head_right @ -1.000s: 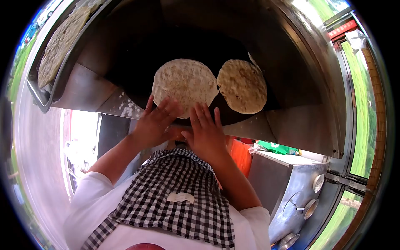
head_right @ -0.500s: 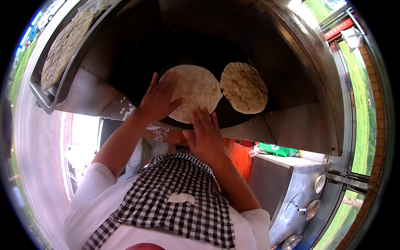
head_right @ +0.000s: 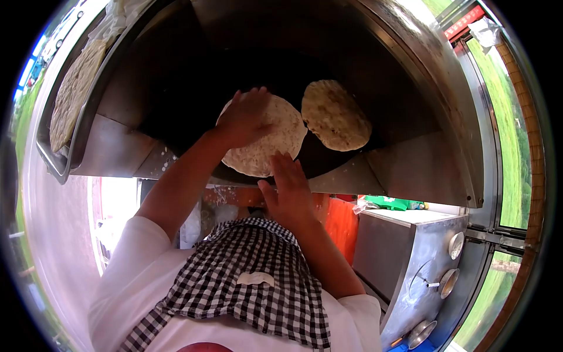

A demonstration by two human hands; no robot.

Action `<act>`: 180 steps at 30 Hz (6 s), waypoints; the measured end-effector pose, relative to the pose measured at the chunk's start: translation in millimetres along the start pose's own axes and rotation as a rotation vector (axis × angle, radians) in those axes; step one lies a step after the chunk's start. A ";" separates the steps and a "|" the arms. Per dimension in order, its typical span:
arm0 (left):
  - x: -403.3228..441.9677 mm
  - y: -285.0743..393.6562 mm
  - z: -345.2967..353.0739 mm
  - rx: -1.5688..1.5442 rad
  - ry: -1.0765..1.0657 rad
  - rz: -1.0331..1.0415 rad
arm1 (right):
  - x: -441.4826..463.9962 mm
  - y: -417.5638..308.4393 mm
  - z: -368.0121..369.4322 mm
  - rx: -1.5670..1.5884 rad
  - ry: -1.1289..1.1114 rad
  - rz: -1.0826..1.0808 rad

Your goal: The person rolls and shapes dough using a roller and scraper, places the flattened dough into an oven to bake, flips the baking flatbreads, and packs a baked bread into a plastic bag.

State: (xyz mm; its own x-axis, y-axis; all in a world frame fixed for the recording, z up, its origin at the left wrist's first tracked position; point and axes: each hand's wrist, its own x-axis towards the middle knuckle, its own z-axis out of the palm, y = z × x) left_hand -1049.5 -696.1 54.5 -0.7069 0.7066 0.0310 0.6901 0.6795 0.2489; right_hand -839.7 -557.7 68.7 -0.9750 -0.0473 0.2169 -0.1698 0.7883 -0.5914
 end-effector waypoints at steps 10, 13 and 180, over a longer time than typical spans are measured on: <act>25.0 17.2 9.6 -0.070 0.094 0.174 | 7.8 7.8 -2.6 0.006 0.058 -0.019; 26.1 24.6 15.4 -0.088 -0.018 0.211 | 6.2 15.2 -3.2 -0.042 0.061 0.003; -216.4 597.6 212.1 -0.587 -0.607 0.965 | -781.6 -36.4 -146.9 -0.086 1.290 1.360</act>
State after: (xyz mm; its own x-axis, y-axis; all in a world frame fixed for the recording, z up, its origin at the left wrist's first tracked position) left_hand -451.2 -401.1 -8.8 0.3299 0.9435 0.0313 0.5999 -0.2352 0.7647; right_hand -50.4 -459.4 34.8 0.2806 0.9553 0.0936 0.5739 -0.0888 -0.8141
